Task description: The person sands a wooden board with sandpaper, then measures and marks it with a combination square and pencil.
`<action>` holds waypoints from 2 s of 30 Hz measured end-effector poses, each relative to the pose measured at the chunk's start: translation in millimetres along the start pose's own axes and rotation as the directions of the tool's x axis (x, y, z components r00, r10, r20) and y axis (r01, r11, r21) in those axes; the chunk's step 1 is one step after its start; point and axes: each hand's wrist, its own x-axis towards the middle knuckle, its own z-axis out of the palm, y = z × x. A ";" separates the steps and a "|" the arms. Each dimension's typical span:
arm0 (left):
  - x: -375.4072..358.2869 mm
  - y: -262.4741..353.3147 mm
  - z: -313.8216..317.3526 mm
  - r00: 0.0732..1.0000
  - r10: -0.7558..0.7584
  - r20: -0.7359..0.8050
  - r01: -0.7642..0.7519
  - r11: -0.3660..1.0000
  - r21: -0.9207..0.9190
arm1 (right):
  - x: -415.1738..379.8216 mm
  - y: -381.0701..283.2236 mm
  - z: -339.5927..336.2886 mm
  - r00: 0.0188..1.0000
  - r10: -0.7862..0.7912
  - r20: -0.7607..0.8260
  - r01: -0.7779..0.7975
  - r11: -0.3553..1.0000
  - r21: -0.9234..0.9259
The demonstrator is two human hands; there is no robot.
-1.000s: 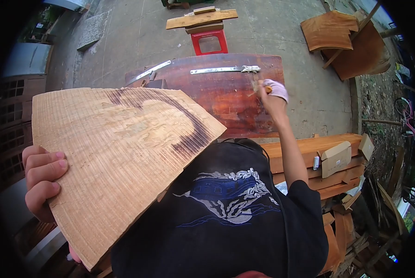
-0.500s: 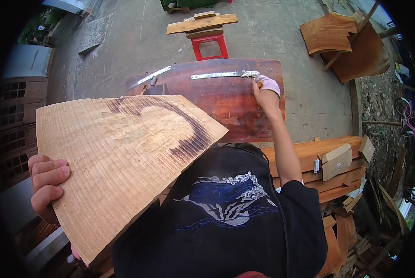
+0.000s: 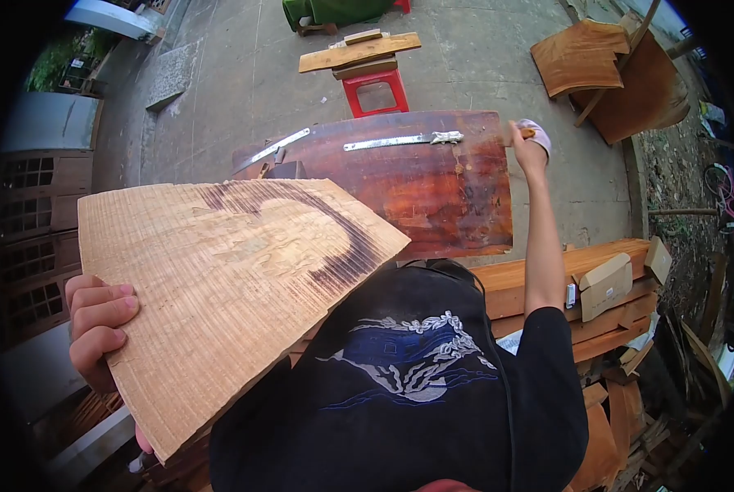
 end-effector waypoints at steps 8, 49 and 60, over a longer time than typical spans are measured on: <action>2.3 -9.3 1.6 1.000 0.008 -0.022 -0.009 0.999 -0.045 | 23.2 -29.4 -2.9 0.995 -0.049 0.089 0.069 0.968 -0.242; -62.8 -10.3 66.9 0.924 -0.072 -0.376 -0.020 0.972 -0.236 | -125.1 -12.3 -59.7 0.927 0.244 0.285 -0.360 0.791 0.494; -88.9 -1.3 95.9 0.736 -0.295 -0.609 0.109 0.940 -0.324 | -80.1 -22.0 -23.9 0.872 0.328 0.363 -0.464 0.790 0.401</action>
